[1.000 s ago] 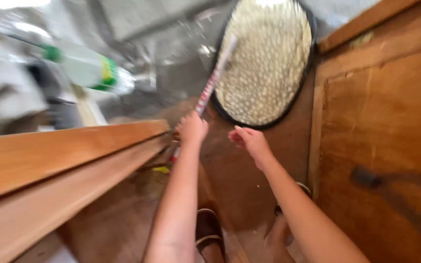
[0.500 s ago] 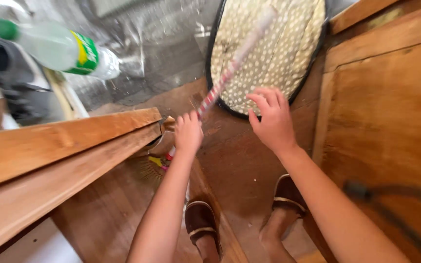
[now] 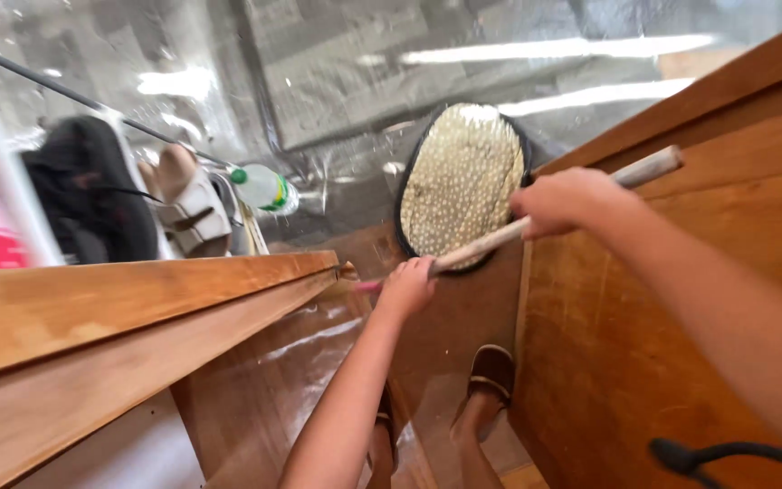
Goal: Sweep the floor in a narrow hallway or entryway using a small broom and dustpan.
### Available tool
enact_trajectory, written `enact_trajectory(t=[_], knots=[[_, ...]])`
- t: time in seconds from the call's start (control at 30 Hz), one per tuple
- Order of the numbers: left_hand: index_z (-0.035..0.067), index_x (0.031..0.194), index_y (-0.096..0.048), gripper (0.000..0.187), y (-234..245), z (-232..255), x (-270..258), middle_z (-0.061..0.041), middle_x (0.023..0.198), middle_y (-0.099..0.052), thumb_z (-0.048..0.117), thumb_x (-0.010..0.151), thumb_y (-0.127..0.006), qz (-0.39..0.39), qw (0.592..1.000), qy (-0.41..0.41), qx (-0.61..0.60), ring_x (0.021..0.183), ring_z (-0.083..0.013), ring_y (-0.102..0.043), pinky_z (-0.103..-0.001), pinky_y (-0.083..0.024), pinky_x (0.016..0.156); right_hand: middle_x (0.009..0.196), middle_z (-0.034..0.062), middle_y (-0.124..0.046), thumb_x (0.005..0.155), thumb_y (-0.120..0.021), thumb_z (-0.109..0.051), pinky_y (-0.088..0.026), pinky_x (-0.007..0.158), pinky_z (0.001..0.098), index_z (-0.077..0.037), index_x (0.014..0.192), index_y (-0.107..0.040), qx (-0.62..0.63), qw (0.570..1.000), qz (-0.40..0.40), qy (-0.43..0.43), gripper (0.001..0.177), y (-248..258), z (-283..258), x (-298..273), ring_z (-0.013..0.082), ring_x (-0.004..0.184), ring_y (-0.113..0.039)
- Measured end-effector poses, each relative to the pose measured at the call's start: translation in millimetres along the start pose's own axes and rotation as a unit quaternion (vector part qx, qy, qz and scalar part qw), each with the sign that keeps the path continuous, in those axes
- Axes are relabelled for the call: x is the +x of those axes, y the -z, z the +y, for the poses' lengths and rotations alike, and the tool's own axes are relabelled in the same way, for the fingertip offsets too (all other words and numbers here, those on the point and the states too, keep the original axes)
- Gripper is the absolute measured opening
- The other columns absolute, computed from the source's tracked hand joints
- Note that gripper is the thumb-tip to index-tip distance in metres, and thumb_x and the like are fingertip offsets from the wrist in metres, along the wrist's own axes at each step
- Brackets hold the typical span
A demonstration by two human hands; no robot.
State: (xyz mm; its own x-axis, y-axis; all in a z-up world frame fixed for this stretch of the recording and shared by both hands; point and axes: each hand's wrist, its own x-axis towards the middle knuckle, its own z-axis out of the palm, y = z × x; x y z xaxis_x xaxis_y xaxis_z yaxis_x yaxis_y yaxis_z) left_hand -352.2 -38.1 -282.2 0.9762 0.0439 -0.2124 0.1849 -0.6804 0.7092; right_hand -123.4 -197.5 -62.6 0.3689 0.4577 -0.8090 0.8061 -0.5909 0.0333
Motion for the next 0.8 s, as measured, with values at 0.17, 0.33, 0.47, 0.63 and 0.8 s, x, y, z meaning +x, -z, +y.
enact_trajectory(t=[0.17,0.33,0.47,0.63,0.8], knots=[[0.009,0.135,-0.056,0.042,100,37,5,-0.017,0.131,-0.063,0.028,0.098,-0.059,-0.024,0.992,0.122,0.031,0.118,-0.0382,-0.061,-0.049,-0.048,0.100,0.087,0.0102,-0.079,0.094,-0.068,-0.045,-0.057,0.069,0.0431,-0.012,0.104,-0.076,0.033,0.991,-0.131,-0.021,0.036,20,80,31,0.0257,0.076,-0.074],[0.006,0.137,-0.056,0.046,130,14,-12,-0.019,0.134,-0.064,0.028,0.096,-0.060,0.094,0.993,0.072,0.007,0.123,-0.0383,-0.060,-0.047,-0.049,0.104,0.085,0.0151,-0.076,0.097,-0.067,-0.046,-0.053,0.067,0.0420,-0.008,0.101,-0.081,0.033,0.985,-0.156,-0.059,0.041,28,115,63,0.0269,0.074,-0.069],[0.008,0.137,-0.055,0.046,125,6,-20,-0.018,0.134,-0.063,0.029,0.096,-0.059,0.076,0.988,0.136,-0.003,0.122,-0.0376,-0.060,-0.047,-0.049,0.101,0.101,0.0071,-0.074,0.098,-0.065,-0.025,-0.058,0.072,0.0429,-0.014,0.111,-0.078,-0.131,0.971,0.064,-0.190,0.021,12,135,107,0.0237,0.088,-0.073],[0.009,0.138,-0.055,0.046,98,0,-18,-0.017,0.136,-0.064,0.031,0.098,-0.058,0.107,0.984,0.140,0.002,0.122,-0.0375,-0.061,-0.048,-0.048,0.102,0.101,0.0134,-0.076,0.108,-0.056,-0.033,-0.061,0.073,0.0462,-0.009,0.120,-0.075,-0.015,0.962,0.150,-0.229,0.034,29,144,84,0.0294,0.088,-0.077],[0.009,0.136,-0.055,0.046,99,17,-2,-0.015,0.136,-0.063,0.031,0.096,-0.058,0.093,0.980,0.172,-0.019,0.123,-0.0354,-0.061,-0.047,-0.048,0.101,0.129,0.0021,-0.074,0.094,-0.064,-0.053,-0.051,0.106,0.0465,-0.025,0.132,-0.072,-0.032,0.992,-0.093,-0.073,0.048,18,108,79,0.0224,0.121,-0.067]])
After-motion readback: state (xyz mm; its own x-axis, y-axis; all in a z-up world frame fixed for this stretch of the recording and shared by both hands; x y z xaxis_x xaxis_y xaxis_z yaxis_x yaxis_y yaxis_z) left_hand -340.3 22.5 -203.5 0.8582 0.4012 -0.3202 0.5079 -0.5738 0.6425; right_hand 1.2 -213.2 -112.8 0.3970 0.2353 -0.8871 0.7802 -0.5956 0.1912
